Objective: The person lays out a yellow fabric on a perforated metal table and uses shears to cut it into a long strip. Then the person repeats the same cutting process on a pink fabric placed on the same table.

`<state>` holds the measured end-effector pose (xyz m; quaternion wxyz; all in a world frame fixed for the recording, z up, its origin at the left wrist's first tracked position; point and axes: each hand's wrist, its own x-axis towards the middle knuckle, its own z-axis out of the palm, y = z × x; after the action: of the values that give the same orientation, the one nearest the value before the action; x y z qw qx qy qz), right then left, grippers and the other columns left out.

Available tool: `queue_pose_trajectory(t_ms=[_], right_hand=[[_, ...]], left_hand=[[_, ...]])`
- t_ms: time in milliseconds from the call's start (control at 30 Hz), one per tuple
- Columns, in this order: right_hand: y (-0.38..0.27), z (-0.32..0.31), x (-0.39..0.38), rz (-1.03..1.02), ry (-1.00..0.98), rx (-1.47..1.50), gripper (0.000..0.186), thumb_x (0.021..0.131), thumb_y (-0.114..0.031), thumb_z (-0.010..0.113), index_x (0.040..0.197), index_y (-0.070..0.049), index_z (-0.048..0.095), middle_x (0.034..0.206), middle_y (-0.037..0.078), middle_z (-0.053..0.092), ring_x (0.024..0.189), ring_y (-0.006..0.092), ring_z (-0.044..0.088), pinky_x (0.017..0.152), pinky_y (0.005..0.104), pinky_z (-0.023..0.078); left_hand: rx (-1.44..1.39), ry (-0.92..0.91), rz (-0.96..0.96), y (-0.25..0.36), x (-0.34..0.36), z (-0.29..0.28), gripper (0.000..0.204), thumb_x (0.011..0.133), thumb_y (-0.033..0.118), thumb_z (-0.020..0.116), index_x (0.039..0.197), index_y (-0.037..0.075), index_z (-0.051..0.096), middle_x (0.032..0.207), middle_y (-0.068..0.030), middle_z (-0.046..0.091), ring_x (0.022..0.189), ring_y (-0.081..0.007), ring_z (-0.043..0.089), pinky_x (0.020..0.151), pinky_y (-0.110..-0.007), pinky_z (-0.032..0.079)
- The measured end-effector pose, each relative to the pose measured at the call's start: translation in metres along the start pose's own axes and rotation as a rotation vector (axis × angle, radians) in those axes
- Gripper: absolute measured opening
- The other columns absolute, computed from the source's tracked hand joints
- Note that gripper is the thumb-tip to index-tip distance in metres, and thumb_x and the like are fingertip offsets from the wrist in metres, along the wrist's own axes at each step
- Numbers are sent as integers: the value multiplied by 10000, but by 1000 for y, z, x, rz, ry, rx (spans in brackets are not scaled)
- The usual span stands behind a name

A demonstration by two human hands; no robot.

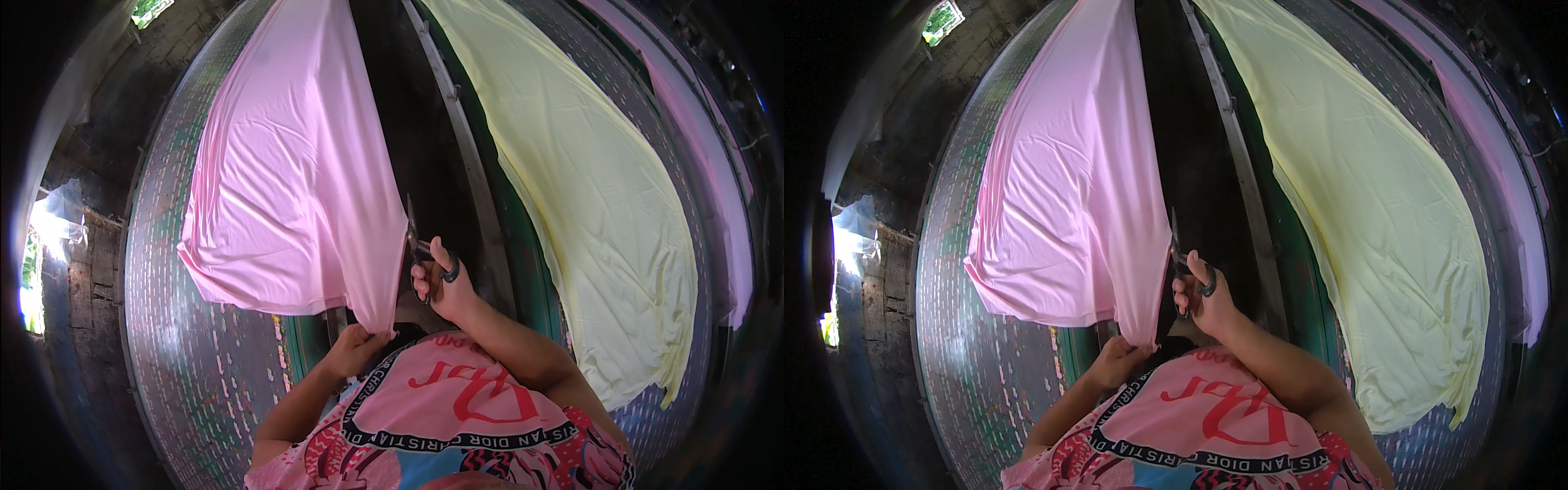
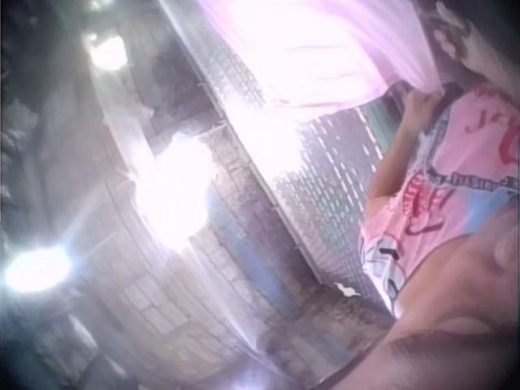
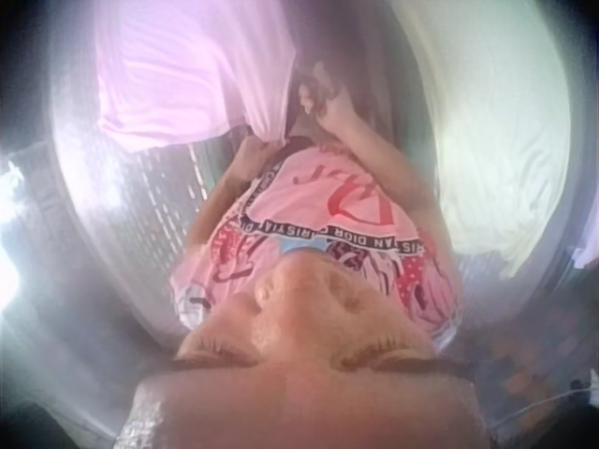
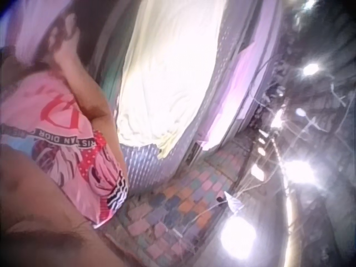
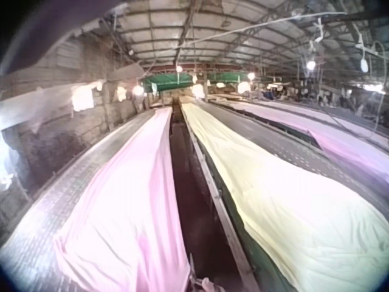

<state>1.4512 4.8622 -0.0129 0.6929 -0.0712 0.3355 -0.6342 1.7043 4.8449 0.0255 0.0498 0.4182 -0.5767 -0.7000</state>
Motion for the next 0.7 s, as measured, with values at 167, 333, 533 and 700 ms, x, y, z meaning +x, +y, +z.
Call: queue_pose_trajectory(t_ms=[167,333,533,700], right_hand=[[-41,13,75,-21,81,11,574,928,-719,695,1101,-174,653,768,11,616,605,150,571,572,300,458],[-88,28,172,-80,111,-14,593,896,-741,717,1074,-177,685,758,0,610,601,144,565,575,299,440],[-134,46,271,-131,69,-4,606,893,-748,713,1084,-173,695,755,-24,579,610,128,538,572,287,414],[-148,50,340,-67,21,64,548,903,-744,700,932,-200,645,731,-17,596,588,134,557,548,294,416]], left_hand=[[258,-148,-35,2,-6,-46,326,1087,269,641,927,-10,697,706,16,580,675,-90,534,612,-337,452],[525,-206,-26,1,-15,-97,359,1051,314,664,955,-26,723,732,-144,652,665,-216,627,666,-394,505],[346,35,-11,12,-36,-122,309,1008,290,691,1083,-2,758,820,-181,708,746,-241,684,736,-395,534],[180,302,-146,9,-72,-121,245,992,212,708,1072,-13,762,725,-100,634,681,-145,621,631,-362,487]])
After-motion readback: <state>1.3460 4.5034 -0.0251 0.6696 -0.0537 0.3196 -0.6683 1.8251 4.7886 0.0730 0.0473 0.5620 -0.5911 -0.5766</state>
